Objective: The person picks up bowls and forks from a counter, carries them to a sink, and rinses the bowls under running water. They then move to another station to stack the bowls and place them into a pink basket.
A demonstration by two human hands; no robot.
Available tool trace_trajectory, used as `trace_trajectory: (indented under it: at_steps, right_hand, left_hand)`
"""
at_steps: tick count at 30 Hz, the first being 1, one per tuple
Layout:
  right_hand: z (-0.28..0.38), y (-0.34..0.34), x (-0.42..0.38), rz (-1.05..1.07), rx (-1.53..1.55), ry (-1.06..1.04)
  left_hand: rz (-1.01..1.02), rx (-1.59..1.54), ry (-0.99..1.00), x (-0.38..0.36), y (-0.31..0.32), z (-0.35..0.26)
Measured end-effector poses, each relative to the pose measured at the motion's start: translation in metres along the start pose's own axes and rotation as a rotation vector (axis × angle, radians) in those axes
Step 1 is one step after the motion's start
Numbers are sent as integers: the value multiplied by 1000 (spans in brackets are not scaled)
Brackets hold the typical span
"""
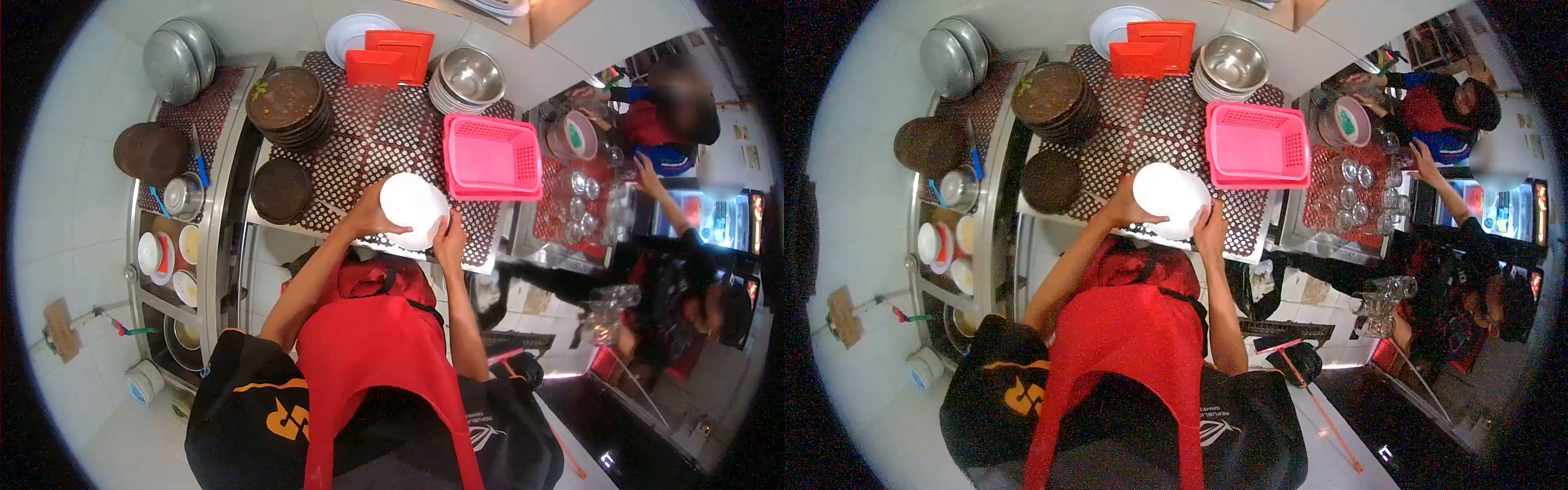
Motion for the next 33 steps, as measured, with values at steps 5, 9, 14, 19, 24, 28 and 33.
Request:
trace_trajectory:
  at_steps: [5, 9, 14, 19, 24, 28, 33]
  right_hand:
    - [-23, 9, -3, 155, 102, 200]
    - [-97, 59, 0, 306, 505, 517]
    - [-74, 68, 20, 339, 681, 402]
    - [-70, 84, 21, 454, 691, 448]
    - [-75, 101, 19, 522, 764, 391]
    - [-84, 107, 11, 445, 815, 495]
    - [-44, 41, -9, 401, 921, 403]
  left_hand:
    - [46, 47, 109, 1, 30, -6]
    - [122, 156, 31, -6, 52, 22]
    - [125, 60, -51, -11, 61, 44]
    - [-45, 117, -135, -34, 10, 49]
    - [-80, -733, -722, -67, 52, 164]
    - [-144, -786, -695, -41, 85, 101]
    - [-227, -677, -810, -76, 78, 107]
Point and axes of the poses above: each hand's wrist, its own x-axis towards the middle knuckle, its own y-axis out of the palm, z = x × y, the point moved 10 cm from there along x, towards the middle knuckle, and after that the axes turned 4 degrees about -z, right-handed, at the moved point
